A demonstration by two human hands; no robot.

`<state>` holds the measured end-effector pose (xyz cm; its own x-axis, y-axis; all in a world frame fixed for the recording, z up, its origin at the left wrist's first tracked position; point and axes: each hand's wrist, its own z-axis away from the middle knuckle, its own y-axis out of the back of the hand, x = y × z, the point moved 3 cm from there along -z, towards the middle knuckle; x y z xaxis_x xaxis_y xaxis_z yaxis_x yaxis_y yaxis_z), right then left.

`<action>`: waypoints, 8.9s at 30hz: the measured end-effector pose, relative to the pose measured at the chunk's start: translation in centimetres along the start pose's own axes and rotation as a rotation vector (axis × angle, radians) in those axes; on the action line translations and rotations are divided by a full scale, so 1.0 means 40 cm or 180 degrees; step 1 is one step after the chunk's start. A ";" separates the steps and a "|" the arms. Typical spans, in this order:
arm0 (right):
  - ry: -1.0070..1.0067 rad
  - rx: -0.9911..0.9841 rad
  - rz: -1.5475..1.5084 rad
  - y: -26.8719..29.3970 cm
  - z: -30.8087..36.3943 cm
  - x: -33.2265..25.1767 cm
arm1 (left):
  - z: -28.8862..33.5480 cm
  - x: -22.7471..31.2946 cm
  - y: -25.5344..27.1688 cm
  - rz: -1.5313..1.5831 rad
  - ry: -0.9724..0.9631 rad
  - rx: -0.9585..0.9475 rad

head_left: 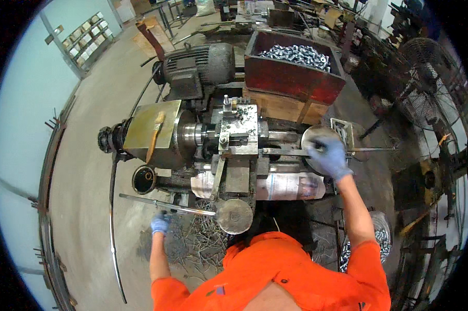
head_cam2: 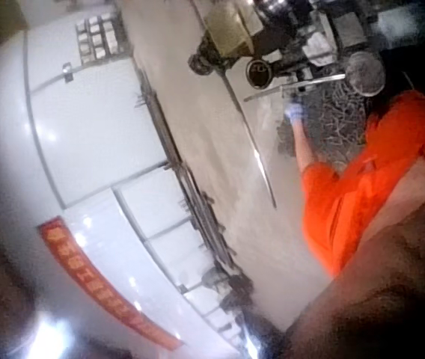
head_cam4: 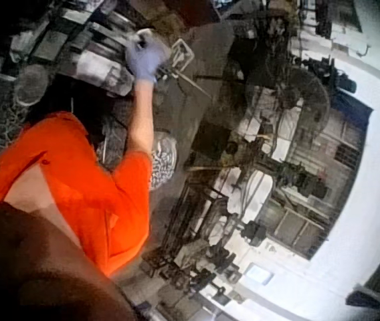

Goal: The person places small metal pieces into a lathe machine, operates a lever to secure them, and kemudian removes the finished parts, placing them into a collection bin.

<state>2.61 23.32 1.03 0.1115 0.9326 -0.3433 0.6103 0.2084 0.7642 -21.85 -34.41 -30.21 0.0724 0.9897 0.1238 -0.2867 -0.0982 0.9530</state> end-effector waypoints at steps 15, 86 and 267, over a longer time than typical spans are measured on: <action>0.0821 -0.2442 0.0405 -0.436 -0.291 -0.468 | 0.345 -0.279 0.378 0.0939 0.1461 0.1689; -0.4370 0.0674 0.1212 0.449 1.078 0.540 | 0.152 0.553 0.739 0.2021 -0.1584 0.1914; -0.4209 -0.1535 0.2782 0.417 1.146 0.482 | -0.009 0.132 0.285 0.4500 0.1364 0.2041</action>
<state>50.90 31.27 -17.86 0.9683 -0.0173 0.2493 -0.2467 0.0915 0.9648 -25.08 -30.25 -18.78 -0.1808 0.0167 0.9834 0.5467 -0.8295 0.1146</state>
